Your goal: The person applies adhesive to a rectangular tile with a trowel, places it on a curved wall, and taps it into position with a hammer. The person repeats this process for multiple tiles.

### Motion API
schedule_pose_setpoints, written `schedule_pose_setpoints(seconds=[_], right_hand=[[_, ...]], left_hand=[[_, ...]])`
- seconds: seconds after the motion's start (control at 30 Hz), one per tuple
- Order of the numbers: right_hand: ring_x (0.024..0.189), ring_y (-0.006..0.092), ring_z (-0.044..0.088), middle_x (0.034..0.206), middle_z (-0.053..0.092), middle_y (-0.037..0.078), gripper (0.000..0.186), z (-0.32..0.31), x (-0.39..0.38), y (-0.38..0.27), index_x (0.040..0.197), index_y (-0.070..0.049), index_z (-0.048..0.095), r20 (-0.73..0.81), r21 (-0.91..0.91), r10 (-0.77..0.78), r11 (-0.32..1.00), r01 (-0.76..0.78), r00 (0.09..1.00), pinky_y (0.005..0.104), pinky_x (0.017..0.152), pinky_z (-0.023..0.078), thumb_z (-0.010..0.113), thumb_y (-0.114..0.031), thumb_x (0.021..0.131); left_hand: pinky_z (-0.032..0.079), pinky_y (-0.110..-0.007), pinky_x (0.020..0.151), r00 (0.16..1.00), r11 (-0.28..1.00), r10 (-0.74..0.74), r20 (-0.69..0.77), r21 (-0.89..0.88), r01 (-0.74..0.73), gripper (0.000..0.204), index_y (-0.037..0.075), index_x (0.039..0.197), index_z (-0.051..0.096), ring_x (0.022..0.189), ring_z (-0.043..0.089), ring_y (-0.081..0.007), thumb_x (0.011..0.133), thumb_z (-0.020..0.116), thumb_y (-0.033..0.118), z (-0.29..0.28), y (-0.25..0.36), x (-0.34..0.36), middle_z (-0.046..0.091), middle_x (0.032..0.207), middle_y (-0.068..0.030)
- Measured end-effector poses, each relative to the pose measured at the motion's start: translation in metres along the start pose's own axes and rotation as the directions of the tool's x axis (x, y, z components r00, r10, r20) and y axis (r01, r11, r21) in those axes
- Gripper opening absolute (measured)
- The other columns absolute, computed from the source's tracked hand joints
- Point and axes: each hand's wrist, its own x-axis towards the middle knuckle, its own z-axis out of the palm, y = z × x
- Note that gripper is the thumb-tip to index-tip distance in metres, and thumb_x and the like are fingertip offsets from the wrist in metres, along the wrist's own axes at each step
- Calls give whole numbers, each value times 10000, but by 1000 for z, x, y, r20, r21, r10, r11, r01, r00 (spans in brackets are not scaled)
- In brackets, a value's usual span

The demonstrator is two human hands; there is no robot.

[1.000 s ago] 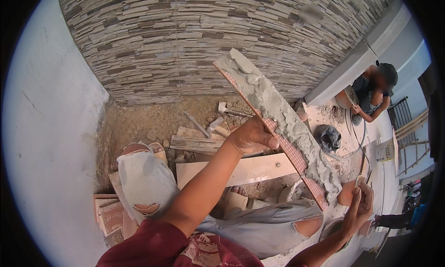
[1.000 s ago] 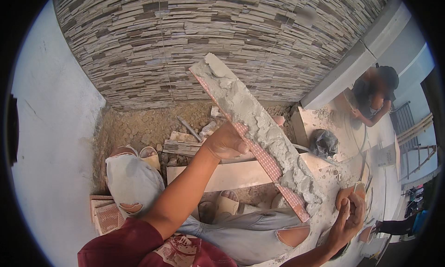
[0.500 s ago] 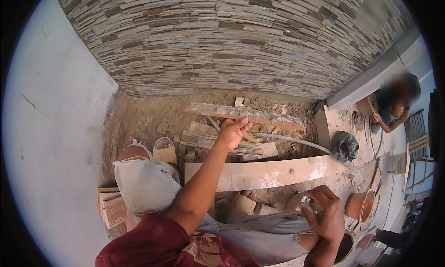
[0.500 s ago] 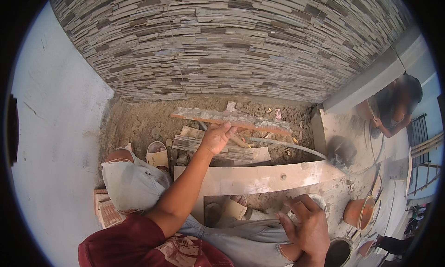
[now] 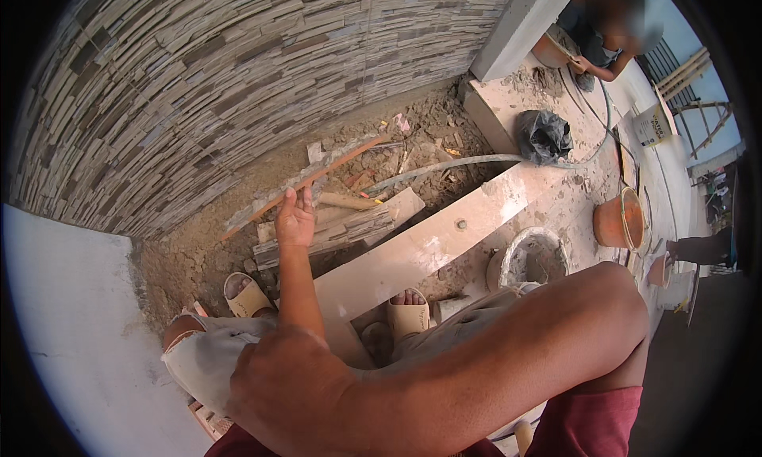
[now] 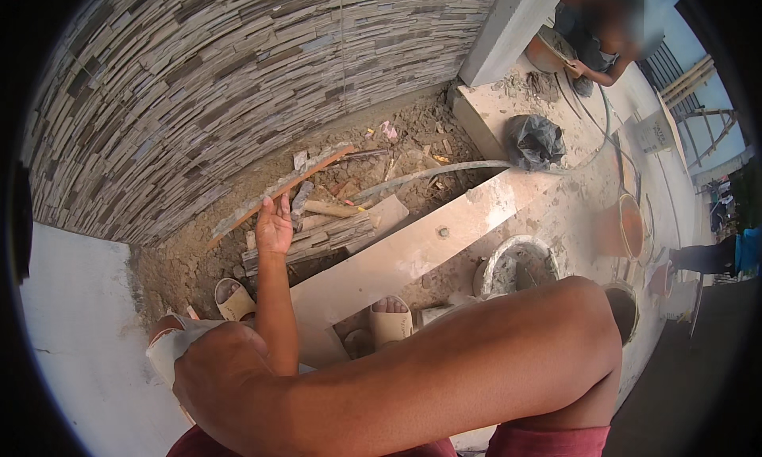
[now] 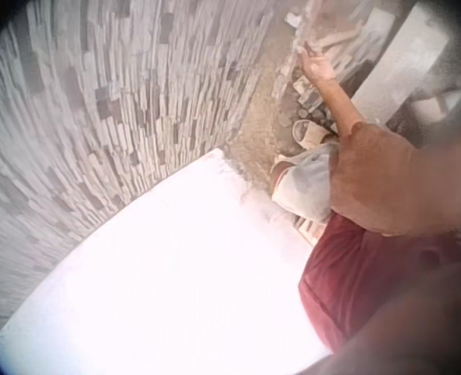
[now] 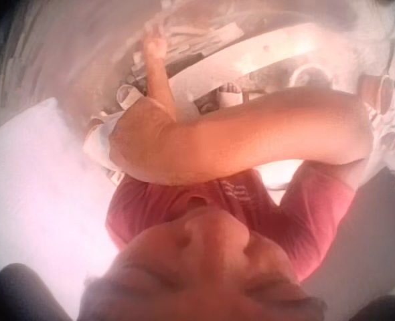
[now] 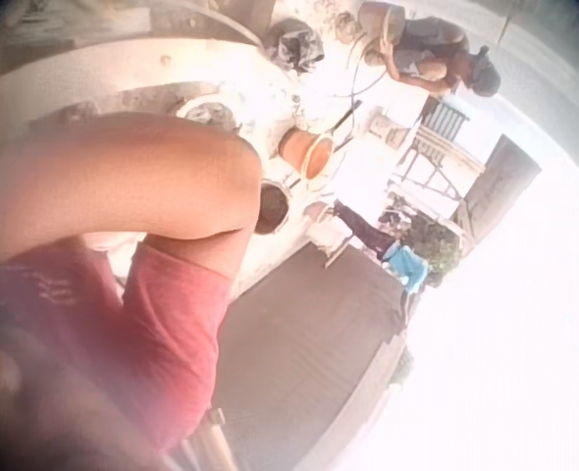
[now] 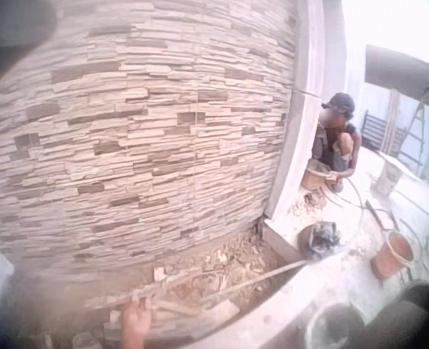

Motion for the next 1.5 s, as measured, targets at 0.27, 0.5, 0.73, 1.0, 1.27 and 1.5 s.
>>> schedule_pose_setpoints(seconds=[0.27,0.5,0.73,1.0,1.27,1.5], right_hand=[[708,302,702,784,685,196,184,-30,-22,-49,806,28,693,153,-84,43,996,-31,987,424,597,556,655,-151,788],[704,323,711,757,686,205,191,-49,-40,-32,768,28,699,223,-186,268,955,-229,937,450,603,564,649,-156,787],[931,345,712,986,711,207,232,18,-31,155,977,2,708,184,-356,583,790,-499,791,449,813,567,561,-112,837],[1144,365,618,1226,622,206,347,96,-26,384,1183,-11,628,42,-329,804,571,-752,593,448,973,493,538,-112,863],[1260,377,506,1322,548,219,458,154,12,476,1347,-10,507,-189,-311,713,609,-730,675,481,1093,369,492,-100,898],[1216,381,542,1272,585,230,463,166,20,486,1359,-15,489,-99,-261,749,615,-744,655,484,1079,380,479,-102,905]], left_hand=[[554,-322,916,996,1000,-20,87,19,18,403,3,1166,534,1202,579,-305,903,736,232,37,7,-20,601,1237,-178],[538,-358,1019,994,995,-90,67,-47,94,425,-7,1217,506,1282,525,-318,909,727,185,67,4,-7,578,1250,-171],[483,-376,1099,985,986,-165,-55,-31,163,496,-12,1317,448,1330,479,-325,924,704,150,93,8,31,490,1367,-156],[498,-376,1080,973,980,-192,-130,25,197,628,-18,1401,362,1313,488,-318,910,721,140,26,-10,87,453,1385,-155],[503,-387,1071,960,980,-188,-209,23,197,559,-22,1327,412,1225,565,-306,896,737,126,12,-34,118,556,1267,-138],[505,-398,1062,953,979,-183,-240,44,199,391,0,1214,512,1193,585,-289,907,723,120,11,-39,134,600,1161,-108]])
